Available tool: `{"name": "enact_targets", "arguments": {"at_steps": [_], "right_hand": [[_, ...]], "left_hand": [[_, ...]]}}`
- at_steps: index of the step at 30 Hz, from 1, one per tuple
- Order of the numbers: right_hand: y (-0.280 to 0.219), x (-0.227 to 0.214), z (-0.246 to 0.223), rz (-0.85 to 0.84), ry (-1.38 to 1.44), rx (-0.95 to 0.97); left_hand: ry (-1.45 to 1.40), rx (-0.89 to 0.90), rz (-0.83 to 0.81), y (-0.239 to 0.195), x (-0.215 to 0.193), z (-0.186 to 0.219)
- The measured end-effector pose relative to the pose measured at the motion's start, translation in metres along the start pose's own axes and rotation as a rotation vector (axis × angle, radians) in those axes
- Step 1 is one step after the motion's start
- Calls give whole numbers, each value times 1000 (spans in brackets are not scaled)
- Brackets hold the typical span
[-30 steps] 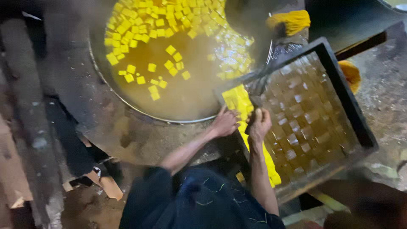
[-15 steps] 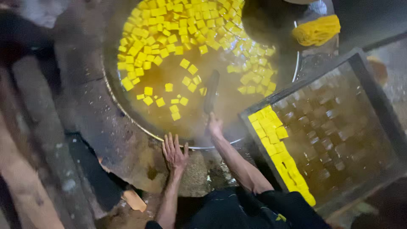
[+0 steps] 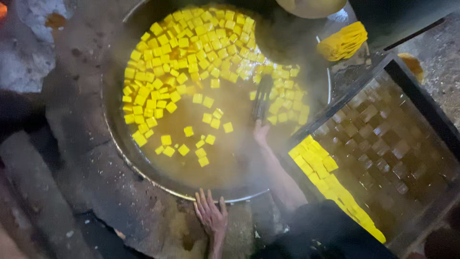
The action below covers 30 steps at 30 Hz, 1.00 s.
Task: The person uses a slotted spoon to scoop yellow cubes from a large pot of liquid and transfers them into a rectangular tray. The person repeats this scooping and placing action multiple times to fill the tray.
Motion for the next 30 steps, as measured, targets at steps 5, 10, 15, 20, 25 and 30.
{"name": "enact_targets", "arguments": {"at_steps": [5, 10, 15, 20, 25, 30], "right_hand": [[42, 12, -48, -22, -444, -317], [93, 9, -81, 134, -1034, -307], [99, 14, -93, 11, -768, -396], [52, 13, -56, 121, -465, -338], [-37, 17, -29, -162, -286, -353], [-92, 5, 31, -274, -370, 261]], "left_hand": [[31, -7, 3, -1, 14, -4], [66, -40, 24, 0, 13, -7], [-9, -50, -91, 3, 18, -6], [2, -3, -107, 3, 19, -8], [-6, -15, -170, 0, 14, -5], [-21, -9, -123, 2, 3, -6]]}}
Point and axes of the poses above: each hand's wrist, its own y-axis towards the middle knuckle, its own x-axis out of the palm, z = x × y, the point moved 10 cm from there along y, towards the middle knuckle, and after that the axes turned 9 degrees about y, right-handed, at the moved point
